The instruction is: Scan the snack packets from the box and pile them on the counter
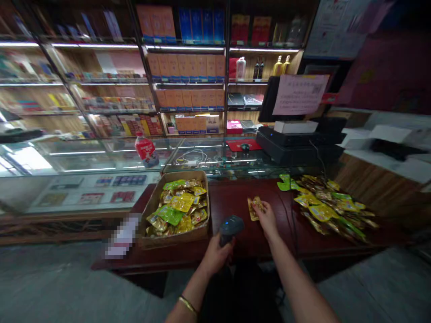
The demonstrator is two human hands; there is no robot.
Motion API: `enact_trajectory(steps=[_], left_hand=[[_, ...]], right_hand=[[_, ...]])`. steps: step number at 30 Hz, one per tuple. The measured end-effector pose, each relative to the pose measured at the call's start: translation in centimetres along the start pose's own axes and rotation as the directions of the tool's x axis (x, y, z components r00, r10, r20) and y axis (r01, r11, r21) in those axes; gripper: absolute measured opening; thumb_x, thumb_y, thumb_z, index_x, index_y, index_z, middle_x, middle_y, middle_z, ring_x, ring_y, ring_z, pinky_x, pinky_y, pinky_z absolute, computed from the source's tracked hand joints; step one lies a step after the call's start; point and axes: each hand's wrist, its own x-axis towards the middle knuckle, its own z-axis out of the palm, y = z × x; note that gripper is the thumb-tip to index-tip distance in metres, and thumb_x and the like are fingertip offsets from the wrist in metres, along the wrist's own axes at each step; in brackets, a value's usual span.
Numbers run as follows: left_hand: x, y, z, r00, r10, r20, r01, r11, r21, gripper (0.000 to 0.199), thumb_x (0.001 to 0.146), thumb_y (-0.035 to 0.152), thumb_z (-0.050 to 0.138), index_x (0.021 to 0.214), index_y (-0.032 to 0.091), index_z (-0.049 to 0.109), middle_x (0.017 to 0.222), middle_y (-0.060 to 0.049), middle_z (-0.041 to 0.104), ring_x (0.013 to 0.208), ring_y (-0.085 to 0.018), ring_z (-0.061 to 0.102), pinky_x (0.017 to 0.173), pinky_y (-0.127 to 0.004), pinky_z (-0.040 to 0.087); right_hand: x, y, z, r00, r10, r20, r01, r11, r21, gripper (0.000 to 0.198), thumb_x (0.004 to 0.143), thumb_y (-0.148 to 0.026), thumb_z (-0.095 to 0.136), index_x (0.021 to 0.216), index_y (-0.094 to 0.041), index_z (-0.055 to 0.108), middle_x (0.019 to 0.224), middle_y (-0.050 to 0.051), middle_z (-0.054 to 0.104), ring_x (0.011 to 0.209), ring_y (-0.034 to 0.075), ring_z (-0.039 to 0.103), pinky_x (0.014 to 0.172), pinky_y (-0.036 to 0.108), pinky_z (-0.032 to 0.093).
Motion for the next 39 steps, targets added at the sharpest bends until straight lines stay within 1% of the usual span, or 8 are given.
enact_trajectory(steps=[5,10,15,21,26,33,36,39], left_hand=[[0.1,0.6,-0.3,0.999,0.012,0.051,-0.012,1.0,0.009,0.037,0.078,0.05,0.07,0.087,0.017,0.058,0.052,0.005,0.056,0.038,-0.01,0.05,0.036,-0.02,0.039],[0.4,0.7,-0.3,0.999,-0.011,0.033,0.012,1.0,-0.02,0.04,0.075,0.053,0.073,0.085,0.017,0.056,0.051,0.005,0.056,0.036,-0.01,0.049,0.034,-0.019,0.038],[0.3,1.0,-0.2,0.999,0.008,0.034,-0.006,0.998,-0.058,0.048,0.073,0.057,0.075,0.092,0.016,0.059,0.051,0.006,0.057,0.036,-0.011,0.05,0.034,-0.02,0.039],[-0.1,1.4,-0.1,0.999,0.034,0.015,-0.032,0.995,-0.096,0.047,0.072,0.058,0.074,0.086,0.017,0.057,0.051,0.005,0.057,0.036,-0.011,0.05,0.034,-0.02,0.04],[-0.1,1.1,-0.1,0.997,0.071,0.04,-0.066,0.992,-0.108,0.04,0.073,0.054,0.072,0.079,0.018,0.056,0.05,0.004,0.056,0.035,-0.01,0.049,0.034,-0.02,0.039],[0.3,1.0,-0.4,0.998,0.045,0.049,-0.041,0.997,-0.072,0.037,0.073,0.052,0.071,0.081,0.018,0.056,0.05,0.004,0.057,0.035,-0.011,0.05,0.034,-0.021,0.039],[0.5,0.9,-0.5,0.997,0.039,0.062,-0.036,0.998,-0.05,0.036,0.073,0.051,0.07,0.078,0.018,0.055,0.05,0.004,0.057,0.035,-0.011,0.05,0.033,-0.021,0.039],[0.6,0.8,-0.5,0.997,0.037,0.069,-0.033,0.998,-0.052,0.036,0.074,0.05,0.07,0.081,0.018,0.056,0.051,0.004,0.057,0.036,-0.011,0.051,0.033,-0.02,0.039]], right_hand=[[-1.0,-0.1,-0.4,0.999,-0.032,-0.015,0.034,0.992,0.121,0.036,0.097,-0.037,0.066,0.128,-0.019,0.062,0.127,0.008,0.067,0.107,0.024,0.068,0.092,0.046,0.057],[-0.8,-0.3,0.1,1.0,-0.017,0.01,0.015,0.981,0.194,0.037,0.097,-0.039,0.066,0.127,-0.019,0.063,0.127,0.008,0.068,0.108,0.024,0.068,0.094,0.047,0.056],[-0.7,-0.6,0.2,0.999,-0.003,0.041,-0.008,0.969,0.247,0.039,0.098,-0.039,0.065,0.131,-0.019,0.06,0.13,0.009,0.065,0.109,0.025,0.067,0.092,0.047,0.057],[-0.5,-1.0,0.7,0.994,0.019,0.108,-0.049,0.96,0.274,0.038,0.097,-0.038,0.066,0.13,-0.019,0.061,0.132,0.009,0.064,0.111,0.025,0.066,0.093,0.047,0.057],[-0.6,-1.5,1.0,0.986,0.034,0.163,-0.08,0.956,0.283,0.037,0.098,-0.038,0.065,0.129,-0.019,0.061,0.129,0.008,0.065,0.106,0.024,0.068,0.09,0.046,0.058],[-0.8,-1.8,1.0,0.989,0.045,0.143,-0.087,0.947,0.31,0.036,0.098,-0.038,0.065,0.129,-0.019,0.061,0.128,0.008,0.065,0.105,0.023,0.068,0.089,0.045,0.058],[-0.7,-1.8,1.1,0.989,0.049,0.138,-0.092,0.943,0.321,0.036,0.098,-0.038,0.065,0.128,-0.019,0.061,0.127,0.008,0.065,0.105,0.023,0.068,0.089,0.045,0.059],[-0.7,-1.7,1.0,0.989,0.049,0.142,-0.093,0.942,0.324,0.036,0.098,-0.038,0.065,0.128,-0.019,0.061,0.127,0.008,0.065,0.105,0.023,0.068,0.089,0.045,0.058]])
